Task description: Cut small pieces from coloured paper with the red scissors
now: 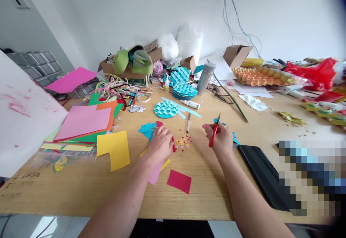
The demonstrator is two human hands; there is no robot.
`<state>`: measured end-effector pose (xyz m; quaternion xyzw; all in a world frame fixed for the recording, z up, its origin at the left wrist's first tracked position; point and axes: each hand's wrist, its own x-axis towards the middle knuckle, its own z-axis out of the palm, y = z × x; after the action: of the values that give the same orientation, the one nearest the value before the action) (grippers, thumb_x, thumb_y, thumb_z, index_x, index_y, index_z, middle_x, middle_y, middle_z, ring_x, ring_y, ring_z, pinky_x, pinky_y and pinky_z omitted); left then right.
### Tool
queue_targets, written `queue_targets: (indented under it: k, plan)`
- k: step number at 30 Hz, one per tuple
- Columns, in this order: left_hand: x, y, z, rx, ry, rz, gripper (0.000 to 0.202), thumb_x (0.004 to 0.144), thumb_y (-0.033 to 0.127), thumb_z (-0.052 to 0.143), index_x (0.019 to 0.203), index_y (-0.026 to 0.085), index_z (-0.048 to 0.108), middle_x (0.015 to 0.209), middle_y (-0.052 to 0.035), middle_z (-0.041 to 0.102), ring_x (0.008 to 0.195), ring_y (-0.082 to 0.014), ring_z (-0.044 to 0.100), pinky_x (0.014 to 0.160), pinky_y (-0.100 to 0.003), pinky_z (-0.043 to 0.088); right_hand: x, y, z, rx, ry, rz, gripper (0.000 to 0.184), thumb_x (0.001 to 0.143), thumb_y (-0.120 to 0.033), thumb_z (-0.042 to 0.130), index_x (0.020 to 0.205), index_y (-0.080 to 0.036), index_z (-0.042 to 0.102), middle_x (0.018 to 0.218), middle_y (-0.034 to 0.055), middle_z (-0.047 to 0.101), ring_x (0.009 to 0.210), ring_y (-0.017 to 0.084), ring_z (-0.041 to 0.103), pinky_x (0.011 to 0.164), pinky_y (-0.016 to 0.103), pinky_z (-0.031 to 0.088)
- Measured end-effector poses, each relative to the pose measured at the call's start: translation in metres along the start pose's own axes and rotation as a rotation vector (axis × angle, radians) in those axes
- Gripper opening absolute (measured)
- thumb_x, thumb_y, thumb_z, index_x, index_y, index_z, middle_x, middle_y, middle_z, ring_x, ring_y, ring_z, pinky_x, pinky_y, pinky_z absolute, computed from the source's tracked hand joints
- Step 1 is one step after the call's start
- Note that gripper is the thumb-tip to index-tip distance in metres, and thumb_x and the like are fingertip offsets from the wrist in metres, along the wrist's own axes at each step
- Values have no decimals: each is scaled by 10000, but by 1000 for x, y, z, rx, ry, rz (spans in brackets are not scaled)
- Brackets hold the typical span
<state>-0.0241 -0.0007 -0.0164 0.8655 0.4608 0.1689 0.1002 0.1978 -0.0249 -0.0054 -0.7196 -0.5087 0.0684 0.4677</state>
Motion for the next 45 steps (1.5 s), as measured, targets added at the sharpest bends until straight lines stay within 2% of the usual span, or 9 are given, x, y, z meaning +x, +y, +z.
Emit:
queue_targets:
  k: [3, 7, 12, 16, 20, 34, 37, 40, 45]
  plan:
    - [0, 0, 1, 6, -7, 2, 299, 821, 208, 545, 1104, 200, 641, 1261, -77, 567, 1277, -273, 358, 1090, -447, 273, -1, -3, 2, -15, -117, -79, 142, 754, -267, 508, 796, -174, 606, 691, 50, 640, 611, 188, 580, 563, 275, 417]
    - [-1, -1, 0, 11, -19, 4, 260, 824, 210, 541, 1046, 207, 676, 1262, -72, 571, 1284, -281, 351, 1086, -451, 273, -6, -5, 7, -40, -296, -245, 191, 687, -168, 487, 848, -194, 586, 818, 56, 642, 738, 195, 573, 645, 279, 428]
    - [-1, -1, -1, 6, 0, 17, 240, 825, 210, 539, 1010, 197, 691, 1225, -84, 588, 1266, -281, 371, 1077, -447, 286, -11, -7, 14, -93, -418, -354, 29, 720, -210, 481, 716, -205, 509, 668, 38, 561, 692, 198, 529, 608, 267, 397]
    - [-2, -1, -1, -4, 5, 17, 245, 821, 197, 537, 1012, 194, 691, 1219, -90, 590, 1266, -282, 370, 1080, -455, 280, -15, -10, 14, -134, -476, -369, 81, 742, -214, 480, 663, -205, 494, 588, 7, 505, 569, 157, 483, 526, 235, 342]
    - [-2, -1, -1, -10, -2, 7, 266, 817, 186, 531, 1032, 183, 687, 1218, -96, 593, 1264, -289, 376, 1077, -462, 281, -18, -13, 11, -138, -539, -365, 102, 746, -220, 500, 671, -193, 563, 594, 9, 575, 528, 134, 503, 502, 216, 343]
    - [-2, 1, -5, -13, -15, -20, 237, 817, 190, 534, 997, 194, 687, 1209, -98, 589, 1268, -284, 370, 1080, -469, 264, -19, -11, 6, -115, -575, -331, 160, 748, -195, 523, 796, -176, 673, 689, 44, 676, 579, 156, 589, 530, 222, 419]
    - [-2, 0, -4, 5, -18, -10, 224, 823, 194, 522, 974, 195, 687, 1194, -96, 593, 1260, -278, 372, 1074, -467, 272, -18, -11, 11, -113, -516, -427, 202, 768, -176, 527, 918, -175, 661, 868, 93, 681, 809, 215, 600, 685, 283, 472]
    - [-2, 1, -4, 16, -16, 0, 207, 828, 190, 508, 930, 195, 689, 1152, -99, 603, 1240, -276, 388, 1061, -462, 292, -16, -10, 20, -180, -461, -572, 298, 766, -145, 543, 1056, -169, 608, 999, 125, 665, 992, 274, 523, 840, 384, 437]
    - [-2, 1, -6, 17, -12, 8, 190, 815, 184, 528, 922, 189, 684, 1125, -108, 604, 1230, -287, 398, 1045, -463, 309, -12, -14, 34, -253, -514, -597, 220, 768, -103, 509, 968, -163, 577, 887, 112, 669, 907, 267, 495, 792, 370, 422]
